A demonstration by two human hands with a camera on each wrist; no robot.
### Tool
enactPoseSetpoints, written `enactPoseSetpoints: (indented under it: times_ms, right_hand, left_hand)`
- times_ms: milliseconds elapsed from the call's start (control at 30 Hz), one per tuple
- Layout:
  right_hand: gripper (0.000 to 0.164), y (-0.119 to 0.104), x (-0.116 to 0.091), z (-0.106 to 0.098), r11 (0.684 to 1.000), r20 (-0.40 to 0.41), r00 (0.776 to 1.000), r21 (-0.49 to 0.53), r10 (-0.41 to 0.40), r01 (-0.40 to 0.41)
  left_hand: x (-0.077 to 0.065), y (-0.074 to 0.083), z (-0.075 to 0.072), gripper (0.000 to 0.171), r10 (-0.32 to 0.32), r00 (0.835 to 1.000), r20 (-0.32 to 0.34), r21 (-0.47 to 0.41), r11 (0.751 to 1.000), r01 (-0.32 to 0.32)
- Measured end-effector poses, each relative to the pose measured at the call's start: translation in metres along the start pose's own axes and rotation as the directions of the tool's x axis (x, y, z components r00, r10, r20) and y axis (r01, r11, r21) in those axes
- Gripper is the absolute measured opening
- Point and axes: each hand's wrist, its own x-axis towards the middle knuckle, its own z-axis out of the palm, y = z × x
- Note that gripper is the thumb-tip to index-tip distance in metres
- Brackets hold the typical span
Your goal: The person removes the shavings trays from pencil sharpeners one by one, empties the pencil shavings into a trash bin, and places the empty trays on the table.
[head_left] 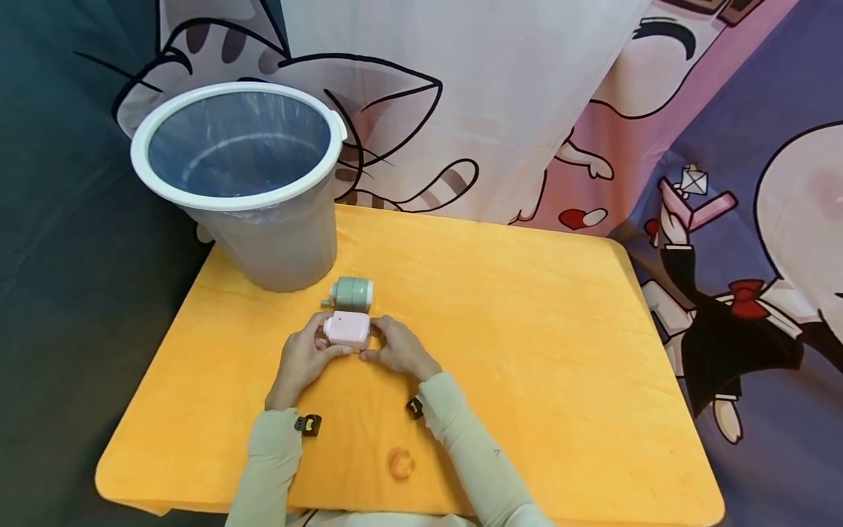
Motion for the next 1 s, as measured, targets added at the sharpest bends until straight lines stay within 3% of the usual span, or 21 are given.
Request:
enactPoseSetpoints:
  times_ms: [300,500,667,800,1000]
  right_hand:
    - [0.064,0.0,0.0,0.008,1.0,0.013,1.0,0.013,-0.012,0.012]
    - [0.062,0.001,-0.001,0.007,0.991,-0.059,0.99,0.01,-0.129,0.13]
    - [0.062,0.002,-0.002,0.003,0.975,-0.111,0.968,-0.02,-0.223,0.222]
    - [0.061,0.001,-0.002,-0.001,0.968,-0.108,0.962,-0.026,-0.25,0.249]
    - [0.058,0.003,-0.002,-0.005,0.964,-0.085,0.96,-0.026,-0.266,0.265]
  left_hand:
    - [-0.007,-0.001,-0.003,0.065,-0.035,0.999,0.022,-0.074,0.997,0.037]
    - [-0.008,0.006,-0.012,0.068,-0.026,0.999,0.034,-0.097,0.995,0.029]
    - [-0.004,0.011,-0.02,0.08,-0.001,0.992,0.123,-0.121,0.993,0.016]
    - [-0.001,0.012,-0.022,0.079,0.025,0.984,0.174,-0.146,0.989,0.001]
    - [0.003,0.011,-0.017,0.068,0.095,0.986,0.135,-0.144,0.987,-0.075]
